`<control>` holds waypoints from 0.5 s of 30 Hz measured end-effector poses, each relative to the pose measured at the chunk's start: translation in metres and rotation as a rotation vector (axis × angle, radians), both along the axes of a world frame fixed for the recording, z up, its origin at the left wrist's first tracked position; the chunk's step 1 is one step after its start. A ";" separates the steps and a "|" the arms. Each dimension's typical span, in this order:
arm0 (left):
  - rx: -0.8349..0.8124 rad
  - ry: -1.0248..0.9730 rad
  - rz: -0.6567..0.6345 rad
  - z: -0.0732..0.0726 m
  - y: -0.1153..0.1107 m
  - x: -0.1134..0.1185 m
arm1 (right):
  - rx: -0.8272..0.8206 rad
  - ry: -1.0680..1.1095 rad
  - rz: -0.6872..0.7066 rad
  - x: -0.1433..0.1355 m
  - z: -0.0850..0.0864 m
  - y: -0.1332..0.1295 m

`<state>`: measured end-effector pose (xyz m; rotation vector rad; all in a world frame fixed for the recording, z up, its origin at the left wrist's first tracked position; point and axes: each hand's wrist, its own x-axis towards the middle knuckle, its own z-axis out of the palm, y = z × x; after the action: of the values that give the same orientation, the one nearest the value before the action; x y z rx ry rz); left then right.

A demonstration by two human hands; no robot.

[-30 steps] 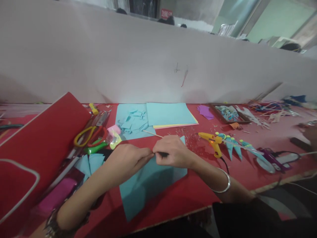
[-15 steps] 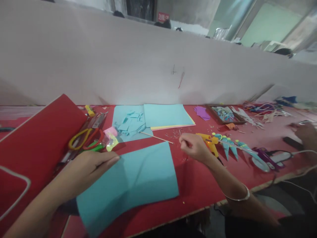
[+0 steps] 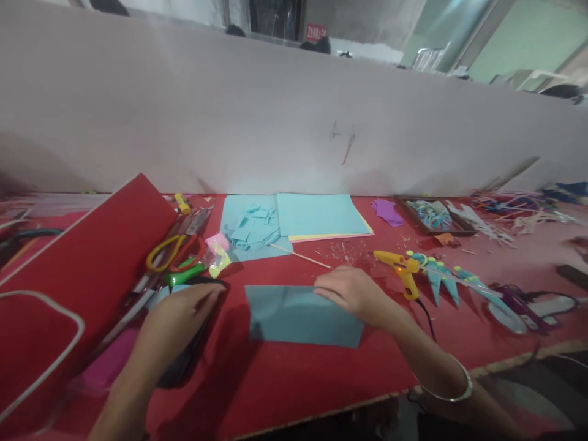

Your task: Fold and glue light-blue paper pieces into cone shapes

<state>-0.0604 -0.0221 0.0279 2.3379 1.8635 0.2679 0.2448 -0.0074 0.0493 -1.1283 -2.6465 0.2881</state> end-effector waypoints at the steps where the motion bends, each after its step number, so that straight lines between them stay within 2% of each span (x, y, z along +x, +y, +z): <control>1: 0.073 0.075 0.103 -0.013 -0.001 -0.014 | -0.037 0.012 -0.055 0.007 -0.001 0.000; 3: 0.183 0.188 0.144 -0.039 -0.003 -0.035 | -0.091 0.033 -0.146 0.019 -0.005 -0.001; 4: 0.197 0.218 0.121 -0.050 -0.005 -0.042 | -0.106 0.044 -0.176 0.022 -0.007 -0.001; 7: 0.281 0.221 0.127 -0.071 -0.008 -0.046 | -0.110 0.075 -0.214 0.026 -0.015 -0.002; 10: 0.303 0.223 0.163 -0.076 -0.009 -0.037 | -0.120 0.071 -0.222 0.023 -0.020 -0.002; 15: 0.300 0.195 0.191 -0.071 -0.006 -0.025 | -0.157 0.058 -0.242 0.022 -0.021 -0.001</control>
<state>-0.0853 -0.0276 -0.0427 2.4501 2.2891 0.3765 0.2666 -0.0083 0.0279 -1.4504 -2.4397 0.4784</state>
